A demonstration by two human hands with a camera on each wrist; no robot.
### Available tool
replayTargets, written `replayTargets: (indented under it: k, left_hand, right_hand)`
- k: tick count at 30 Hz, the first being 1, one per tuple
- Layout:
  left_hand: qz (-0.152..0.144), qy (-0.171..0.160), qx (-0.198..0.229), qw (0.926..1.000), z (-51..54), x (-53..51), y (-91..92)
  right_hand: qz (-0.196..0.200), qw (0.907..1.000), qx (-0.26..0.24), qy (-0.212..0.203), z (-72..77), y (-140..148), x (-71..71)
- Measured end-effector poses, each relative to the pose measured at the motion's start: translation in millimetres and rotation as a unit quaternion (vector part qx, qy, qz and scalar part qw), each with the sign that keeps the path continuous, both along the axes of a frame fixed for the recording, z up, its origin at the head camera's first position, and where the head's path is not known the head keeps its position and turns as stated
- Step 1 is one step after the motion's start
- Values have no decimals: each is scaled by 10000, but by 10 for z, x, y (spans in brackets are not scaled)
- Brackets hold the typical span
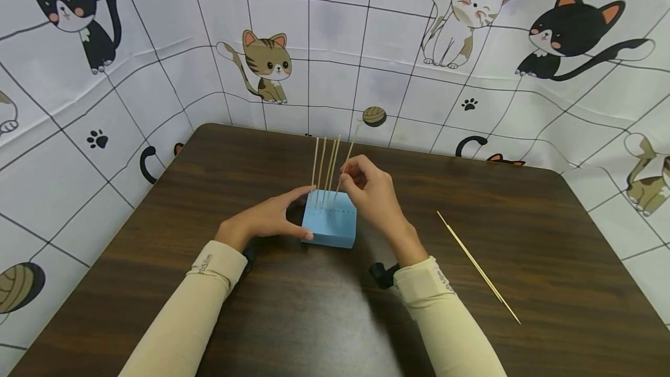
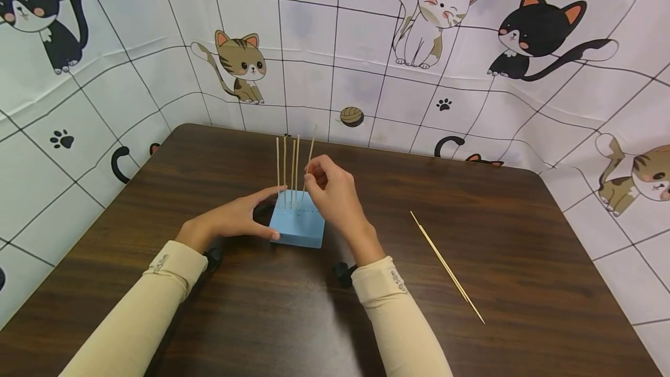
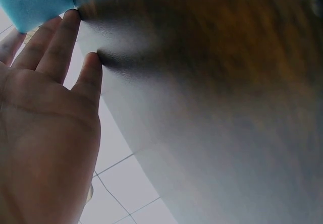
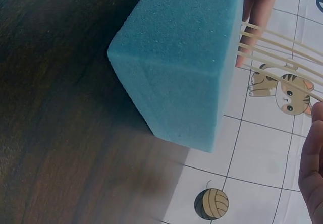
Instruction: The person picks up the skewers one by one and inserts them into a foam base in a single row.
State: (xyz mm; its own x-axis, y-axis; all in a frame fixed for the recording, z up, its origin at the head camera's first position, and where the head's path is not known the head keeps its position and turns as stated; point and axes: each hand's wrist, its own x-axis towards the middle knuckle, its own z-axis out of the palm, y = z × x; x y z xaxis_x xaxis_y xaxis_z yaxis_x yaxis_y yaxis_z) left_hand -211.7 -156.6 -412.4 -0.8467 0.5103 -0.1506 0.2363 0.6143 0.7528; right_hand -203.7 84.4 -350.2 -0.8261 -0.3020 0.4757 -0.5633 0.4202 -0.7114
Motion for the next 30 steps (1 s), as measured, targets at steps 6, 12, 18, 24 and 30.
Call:
replayTargets:
  k: [6, 12, 18, 24, 30]
  left_hand:
    - [-18, 6, -37, 10000, 9, 6, 3]
    - [-21, -9, -17, 10000, 12, 7, -1]
    - [-23, -6, -9, 10000, 7, 6, -1]
    - [-40, 21, 13, 10000, 2, 5, -1]
    - [-6, 18, -56, 10000, 4, 6, -1]
  right_hand:
    - [-40, 9999, 105, -81, -26, -16, 3]
    - [-2, 9999, 117, 2, -29, -24, 0]
    - [21, 10000, 62, 38, -25, -19, 11]
    - [15, 9999, 102, 83, -42, -11, 1]
    - [31, 9998, 118, 134, -31, 5, -10]
